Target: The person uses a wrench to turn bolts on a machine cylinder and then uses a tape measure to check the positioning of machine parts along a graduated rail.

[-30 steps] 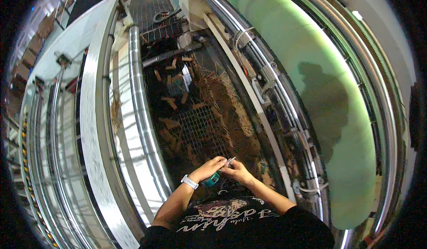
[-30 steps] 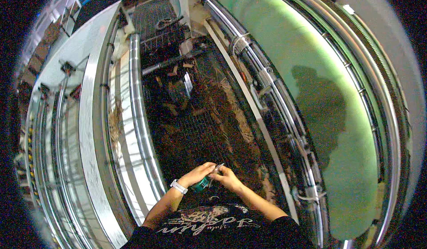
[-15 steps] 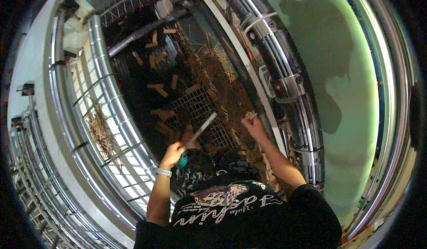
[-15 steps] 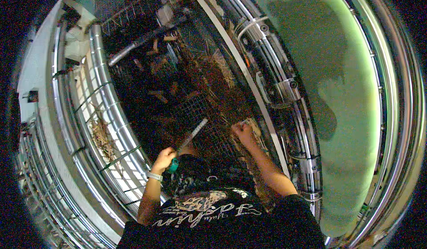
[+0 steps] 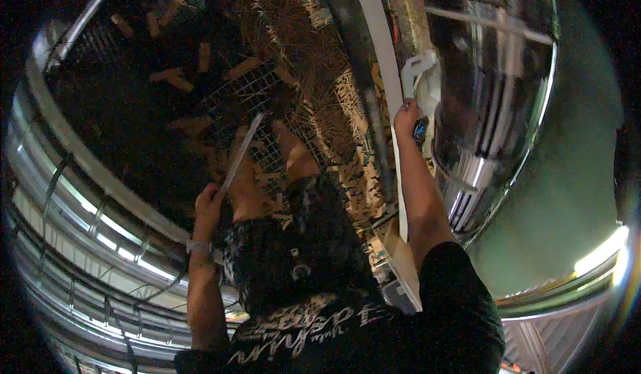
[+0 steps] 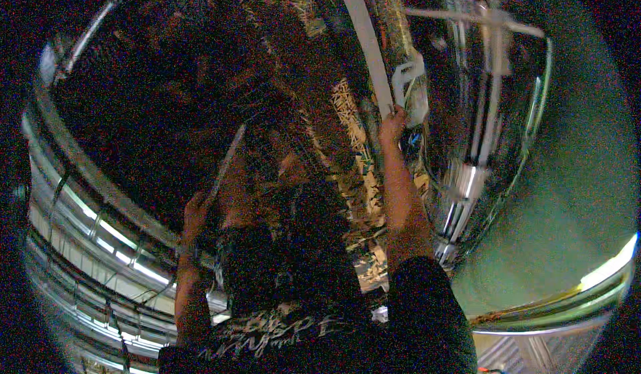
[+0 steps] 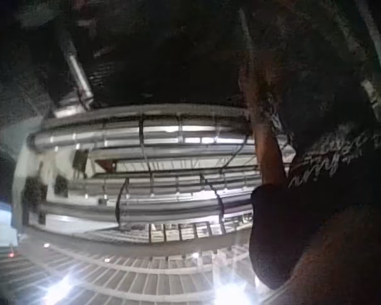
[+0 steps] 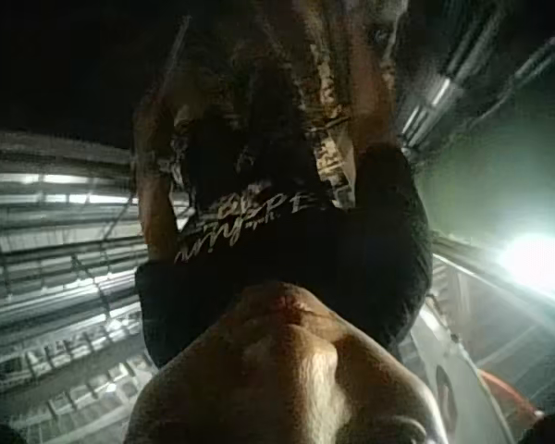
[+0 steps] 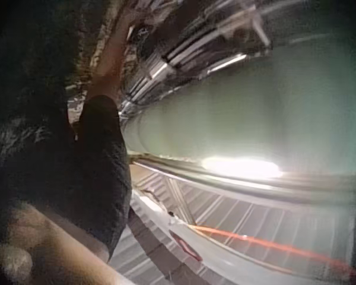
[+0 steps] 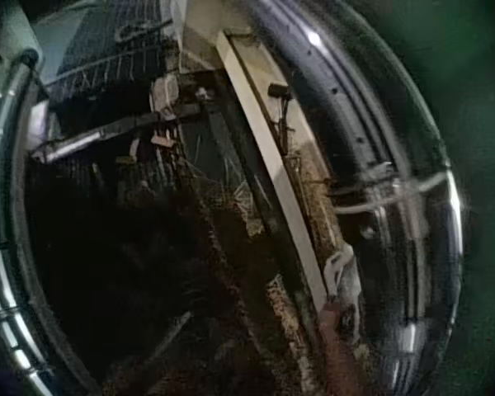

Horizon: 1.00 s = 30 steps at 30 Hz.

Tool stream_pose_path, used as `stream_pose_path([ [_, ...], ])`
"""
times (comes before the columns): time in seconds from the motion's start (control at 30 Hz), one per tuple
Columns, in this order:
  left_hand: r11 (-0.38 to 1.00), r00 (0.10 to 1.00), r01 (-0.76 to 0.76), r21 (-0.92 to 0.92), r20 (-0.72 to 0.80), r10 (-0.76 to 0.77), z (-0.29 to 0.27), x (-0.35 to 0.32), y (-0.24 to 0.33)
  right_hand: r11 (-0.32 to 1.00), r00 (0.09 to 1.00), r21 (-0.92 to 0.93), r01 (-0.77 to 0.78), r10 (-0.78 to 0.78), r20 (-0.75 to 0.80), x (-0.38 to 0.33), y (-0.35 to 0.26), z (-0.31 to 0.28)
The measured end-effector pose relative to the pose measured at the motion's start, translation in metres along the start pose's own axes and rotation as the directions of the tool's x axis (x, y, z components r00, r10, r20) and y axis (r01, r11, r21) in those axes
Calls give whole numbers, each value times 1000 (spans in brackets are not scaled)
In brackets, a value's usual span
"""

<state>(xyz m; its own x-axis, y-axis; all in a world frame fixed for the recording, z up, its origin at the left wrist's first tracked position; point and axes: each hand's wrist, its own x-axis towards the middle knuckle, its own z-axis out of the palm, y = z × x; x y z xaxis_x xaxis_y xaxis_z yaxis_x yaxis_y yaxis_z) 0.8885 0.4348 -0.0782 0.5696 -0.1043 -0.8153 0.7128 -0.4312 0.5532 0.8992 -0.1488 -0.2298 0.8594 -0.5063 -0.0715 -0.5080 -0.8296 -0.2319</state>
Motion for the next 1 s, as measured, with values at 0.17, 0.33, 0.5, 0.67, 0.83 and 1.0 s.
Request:
stream_pose_path([
  [0.17, 930, 947, 320, -181, 70, -313, 7, 27, -45, 635, 982, -770, 69, -178, -59, 41, 117, 18],
  [0.33, 987, 986, 161, 18, 46, -162, 38, 42, -84, 853, 977, -516, -80, 170, 130, 96, 93, 16],
  [0.5, 993, 993, 37, 109, 108, -49, 53, 69, -90, 865, 941, -472, -172, 286, 181, 102, 97, 2],
  [0.67, 990, 988, 108, 91, 103, -117, 55, 76, -45, 873, 929, -439, -211, 319, 187, 105, 91, 6],
  [0.83, 974, 976, 202, 99, 60, -209, 40, 67, -38, 870, 918, -425, -248, 352, 185, 106, 87, 14],
  [1.0, 998, 998, 52, 28, -20, -52, 27, 54, -41, 837, 904, -455, -304, 404, 139, 94, 78, 11],
])
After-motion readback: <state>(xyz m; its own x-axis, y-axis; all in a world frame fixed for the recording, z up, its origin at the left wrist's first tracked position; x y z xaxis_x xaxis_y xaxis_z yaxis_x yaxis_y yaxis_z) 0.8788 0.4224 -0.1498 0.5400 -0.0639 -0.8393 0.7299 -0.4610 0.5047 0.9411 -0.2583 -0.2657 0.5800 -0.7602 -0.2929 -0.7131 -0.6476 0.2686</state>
